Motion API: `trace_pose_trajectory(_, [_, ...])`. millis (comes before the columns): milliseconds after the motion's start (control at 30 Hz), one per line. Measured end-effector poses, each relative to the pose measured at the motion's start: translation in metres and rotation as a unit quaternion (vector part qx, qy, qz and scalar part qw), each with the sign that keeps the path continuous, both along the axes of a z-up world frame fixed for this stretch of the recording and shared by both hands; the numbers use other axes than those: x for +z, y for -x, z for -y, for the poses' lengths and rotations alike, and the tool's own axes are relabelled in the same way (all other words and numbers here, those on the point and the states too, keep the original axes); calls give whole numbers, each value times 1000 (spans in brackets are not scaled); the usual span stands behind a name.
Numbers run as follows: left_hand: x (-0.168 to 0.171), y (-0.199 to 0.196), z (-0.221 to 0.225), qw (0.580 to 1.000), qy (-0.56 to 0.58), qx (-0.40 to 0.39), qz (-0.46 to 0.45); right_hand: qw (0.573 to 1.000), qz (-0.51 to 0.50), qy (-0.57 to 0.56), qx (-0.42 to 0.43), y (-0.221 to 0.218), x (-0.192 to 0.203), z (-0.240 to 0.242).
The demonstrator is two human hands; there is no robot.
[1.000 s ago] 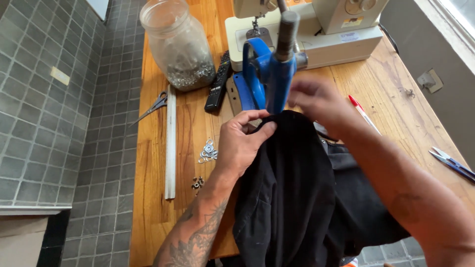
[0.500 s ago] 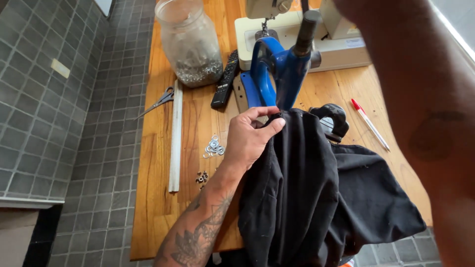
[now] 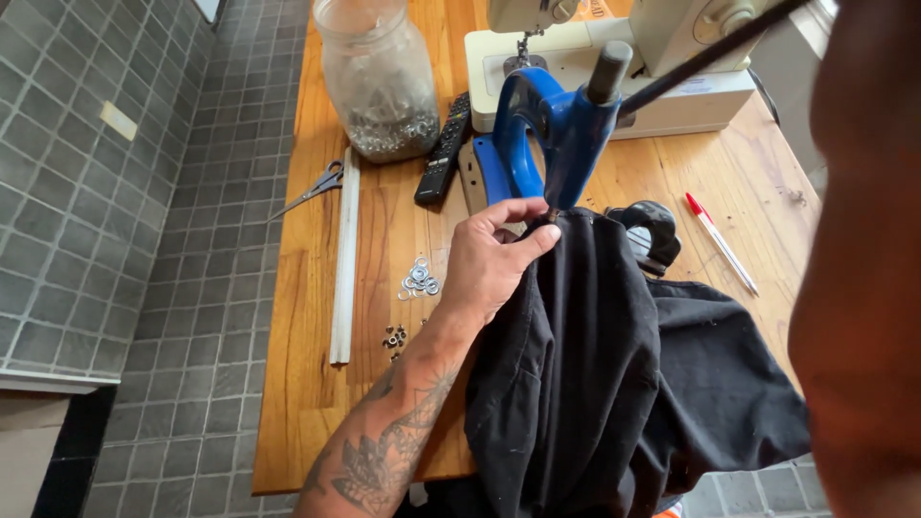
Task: Measuring and marking a black garment for fastener placement and preparing to use a manual press.
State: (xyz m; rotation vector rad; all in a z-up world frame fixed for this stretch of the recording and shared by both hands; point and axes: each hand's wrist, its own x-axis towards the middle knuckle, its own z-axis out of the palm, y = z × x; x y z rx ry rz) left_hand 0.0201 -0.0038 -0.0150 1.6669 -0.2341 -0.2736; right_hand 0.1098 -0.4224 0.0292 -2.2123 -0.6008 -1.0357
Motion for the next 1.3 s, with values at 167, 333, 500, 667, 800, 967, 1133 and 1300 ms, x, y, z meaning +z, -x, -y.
trace_pose_trajectory(167, [7,1,-4,1000,28,-13,0,998,55,-37,19,62,13,-29])
trace_pose_trajectory(333, [12,5,-10,998,30,-38,-42,990,110,-75,39,130,31,-84])
trace_pose_trajectory(500, [12,6,-9,999,13,-35,-26,978,160,-116,62,190,38,-145])
trace_pose_trajectory(667, [8,4,-7,999,13,-31,-9,961,211,-157,84,223,44,-188])
trace_pose_trajectory(800, [-2,9,-5,999,16,-36,16,953,224,-184,86,235,43,-211])
trace_pose_trajectory(967, [7,7,-7,999,21,-32,5,948,213,-220,88,234,47,-225])
trace_pose_trajectory(1133, [5,5,-6,1000,10,-28,10,947,223,-215,86,235,43,-222])
trace_pose_trajectory(1300, [12,9,-7,1000,2,-28,-3,958,210,-193,29,243,42,-224])
